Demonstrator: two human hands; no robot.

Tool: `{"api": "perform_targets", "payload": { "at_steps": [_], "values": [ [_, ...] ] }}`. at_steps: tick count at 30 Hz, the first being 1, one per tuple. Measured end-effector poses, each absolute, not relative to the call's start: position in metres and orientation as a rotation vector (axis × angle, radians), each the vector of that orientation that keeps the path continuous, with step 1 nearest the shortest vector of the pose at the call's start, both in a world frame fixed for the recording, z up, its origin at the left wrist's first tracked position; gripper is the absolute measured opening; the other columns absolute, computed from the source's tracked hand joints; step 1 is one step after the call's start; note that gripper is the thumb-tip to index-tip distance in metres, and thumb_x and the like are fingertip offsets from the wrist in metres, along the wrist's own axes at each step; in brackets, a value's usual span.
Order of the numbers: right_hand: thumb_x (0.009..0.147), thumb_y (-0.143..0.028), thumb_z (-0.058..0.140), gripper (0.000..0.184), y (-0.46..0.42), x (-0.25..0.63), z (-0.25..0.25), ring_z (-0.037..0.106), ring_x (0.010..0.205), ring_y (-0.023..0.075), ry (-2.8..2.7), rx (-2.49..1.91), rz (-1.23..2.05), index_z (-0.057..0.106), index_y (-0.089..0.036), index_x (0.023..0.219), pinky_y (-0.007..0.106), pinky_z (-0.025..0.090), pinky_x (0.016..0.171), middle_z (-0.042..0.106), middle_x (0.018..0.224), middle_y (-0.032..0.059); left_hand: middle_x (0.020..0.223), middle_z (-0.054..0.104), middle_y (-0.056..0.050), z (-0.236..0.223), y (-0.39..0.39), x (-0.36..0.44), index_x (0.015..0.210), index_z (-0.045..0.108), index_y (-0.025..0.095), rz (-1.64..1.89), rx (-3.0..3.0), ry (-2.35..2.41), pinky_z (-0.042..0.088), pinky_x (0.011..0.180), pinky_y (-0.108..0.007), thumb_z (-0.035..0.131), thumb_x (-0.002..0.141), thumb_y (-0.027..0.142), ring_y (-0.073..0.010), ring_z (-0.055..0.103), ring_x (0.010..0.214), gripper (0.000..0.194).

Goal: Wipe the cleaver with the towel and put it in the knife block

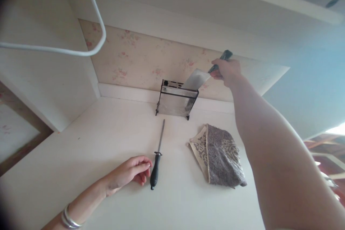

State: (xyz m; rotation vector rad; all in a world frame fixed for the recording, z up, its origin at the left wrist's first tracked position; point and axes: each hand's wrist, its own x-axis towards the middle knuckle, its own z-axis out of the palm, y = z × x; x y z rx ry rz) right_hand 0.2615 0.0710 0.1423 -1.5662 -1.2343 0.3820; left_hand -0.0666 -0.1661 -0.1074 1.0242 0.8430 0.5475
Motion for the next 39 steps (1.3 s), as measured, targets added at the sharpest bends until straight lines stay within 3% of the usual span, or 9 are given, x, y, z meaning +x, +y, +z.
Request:
{"api": "perform_targets", "payload": {
  "at_steps": [5,11,19,28,30,34,39],
  "values": [
    [0.075,-0.037,0.066,0.041,0.086,0.242,0.112,0.063,0.062,0.0109,-1.334,-1.659,0.405,0.054,0.001,0.084,0.025,0.046,0.057,0.064,0.081,0.0217,0.082,0.060,-0.004,-0.104,-0.167,-0.066,0.090,0.056,0.015,0.550,1.009,0.857,0.046,0.067,-0.030,0.054,0.084,0.040,-0.0138,0.057,0.070,0.026],
    [0.071,-0.035,0.068,0.033,0.098,0.231,0.072,0.064,0.056,0.0161,-1.402,-1.760,0.416,0.063,-0.005,0.084,0.028,0.053,0.052,0.067,0.069,0.0132,0.082,0.061,-0.005,-0.105,-0.168,-0.066,0.090,0.056,0.014,0.538,1.029,0.865,0.047,0.068,-0.031,0.052,0.085,0.040,-0.0136,0.058,0.070,0.026],
    [0.074,-0.037,0.065,0.027,0.102,0.228,0.054,0.063,0.050,0.0168,-1.481,-1.825,0.341,0.065,-0.010,0.077,0.028,0.054,0.049,0.067,0.065,0.0107,0.081,0.061,-0.005,-0.110,-0.169,-0.062,0.092,0.055,0.014,0.528,1.113,0.881,0.047,0.064,-0.028,0.046,0.087,0.041,-0.0130,0.057,0.068,0.028],
    [0.076,-0.050,0.062,0.047,0.075,0.223,0.058,0.060,0.046,0.0163,-1.600,-1.782,0.377,0.060,-0.012,0.103,0.027,0.051,0.044,0.065,0.061,0.0076,0.072,0.056,0.000,-0.107,-0.179,-0.054,0.101,0.052,0.021,0.473,1.478,1.117,0.043,0.048,-0.022,0.031,0.091,0.048,-0.0116,0.055,0.052,0.036],
    [0.078,-0.051,0.059,0.050,0.064,0.224,0.055,0.060,0.045,0.0152,-1.596,-1.755,0.376,0.056,-0.013,0.111,0.026,0.050,0.045,0.065,0.062,0.0060,0.084,0.057,-0.002,-0.105,-0.181,-0.053,0.105,0.053,0.022,0.494,1.609,1.158,0.044,0.051,-0.023,0.027,0.093,0.043,-0.0109,0.055,0.055,0.035],
    [0.084,-0.050,0.049,0.046,0.031,0.228,0.036,0.057,0.043,0.0122,-1.614,-1.663,0.269,0.053,-0.018,0.118,0.025,0.048,0.050,0.066,0.064,0.0007,0.114,0.050,-0.006,-0.105,-0.179,-0.052,0.117,0.053,0.027,0.520,2.129,1.171,0.046,0.075,-0.026,0.031,0.091,0.019,-0.0124,0.057,0.075,0.035],
    [0.087,-0.041,0.044,0.030,-0.036,0.239,-0.018,0.060,0.053,0.0121,-1.793,-1.640,0.034,0.061,-0.023,0.104,0.023,0.044,0.061,0.066,0.064,-0.0022,0.112,0.048,-0.005,-0.110,-0.172,-0.048,0.116,0.054,0.029,0.335,2.554,1.056,0.043,0.064,-0.026,0.041,0.082,0.007,-0.0150,0.053,0.075,0.043]
  ]
}}
